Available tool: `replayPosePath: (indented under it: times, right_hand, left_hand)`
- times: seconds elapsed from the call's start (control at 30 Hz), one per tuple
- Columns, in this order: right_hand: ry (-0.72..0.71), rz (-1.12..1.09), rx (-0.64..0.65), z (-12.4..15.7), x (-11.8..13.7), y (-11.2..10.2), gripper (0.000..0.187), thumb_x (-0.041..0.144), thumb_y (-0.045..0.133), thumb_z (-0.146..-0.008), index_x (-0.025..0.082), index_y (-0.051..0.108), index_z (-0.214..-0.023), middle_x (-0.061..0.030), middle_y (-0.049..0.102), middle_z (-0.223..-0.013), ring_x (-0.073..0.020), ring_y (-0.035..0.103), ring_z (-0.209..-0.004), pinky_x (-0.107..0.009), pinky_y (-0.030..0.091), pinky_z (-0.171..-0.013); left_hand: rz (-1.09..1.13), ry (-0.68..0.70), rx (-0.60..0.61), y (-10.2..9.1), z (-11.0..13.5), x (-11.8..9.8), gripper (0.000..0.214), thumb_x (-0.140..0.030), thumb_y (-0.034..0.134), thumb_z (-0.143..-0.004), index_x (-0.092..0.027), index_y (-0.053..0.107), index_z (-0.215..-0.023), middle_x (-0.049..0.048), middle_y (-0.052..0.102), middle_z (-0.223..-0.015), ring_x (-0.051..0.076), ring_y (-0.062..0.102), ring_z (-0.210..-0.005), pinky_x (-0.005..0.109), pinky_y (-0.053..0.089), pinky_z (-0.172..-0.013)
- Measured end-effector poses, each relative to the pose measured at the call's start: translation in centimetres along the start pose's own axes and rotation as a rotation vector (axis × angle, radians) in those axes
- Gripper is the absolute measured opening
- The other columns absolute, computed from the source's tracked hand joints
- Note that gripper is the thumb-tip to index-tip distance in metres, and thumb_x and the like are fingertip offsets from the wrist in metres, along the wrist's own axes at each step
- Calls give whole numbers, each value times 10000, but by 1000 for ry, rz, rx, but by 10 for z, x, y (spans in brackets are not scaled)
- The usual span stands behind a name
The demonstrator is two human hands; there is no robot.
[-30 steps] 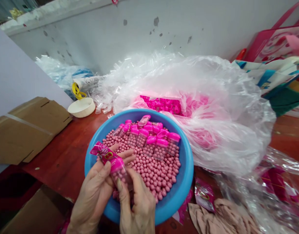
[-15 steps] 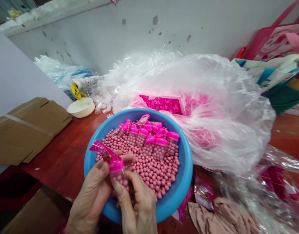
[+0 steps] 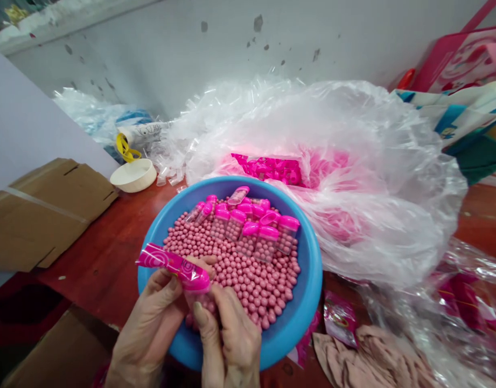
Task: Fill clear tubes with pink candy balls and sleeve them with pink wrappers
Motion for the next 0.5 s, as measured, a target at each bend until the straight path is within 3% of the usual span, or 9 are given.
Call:
replayPosePath:
  times: [0.17,0.4,0.5]
  right_hand:
    - [35,-105,98,-8,4,6,113,280,603,-852,316,702,-893,67,653,-665,-102,603,-572,-173,458,-566]
    - [-148,88,-61,0,11,1,212,226,565,-879,276,673,-1053,-2,725,-887,-166,676,-756,-232,529,-672]
    - [-150,152,-54,1,10,2,204,241,561,-883,268,682,-1045,-12,725,-869,-176,681,-740,-240,534,-648]
  left_hand:
    - [-43,73,1,0,4,1,278,-313,886,-520,-195,757,-736,27,736,-680,165,667,-600,283,556,-637]
    - [-359,138,25,0,5,1,120,-238,801,-680,-179,740,-766,-2,698,-647,84,593,-545,133,456,-487]
    - [-333,132,38,1,5,2,103,-252,794,-688,-175,731,-717,-4,692,-626,82,594,-536,135,463,-497]
Point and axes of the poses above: each hand's wrist, its own z-axis away from the middle knuckle, its own y-axis out of the palm, x = y × z, the point moved 7 cm from there along -z, towards the middle knuckle
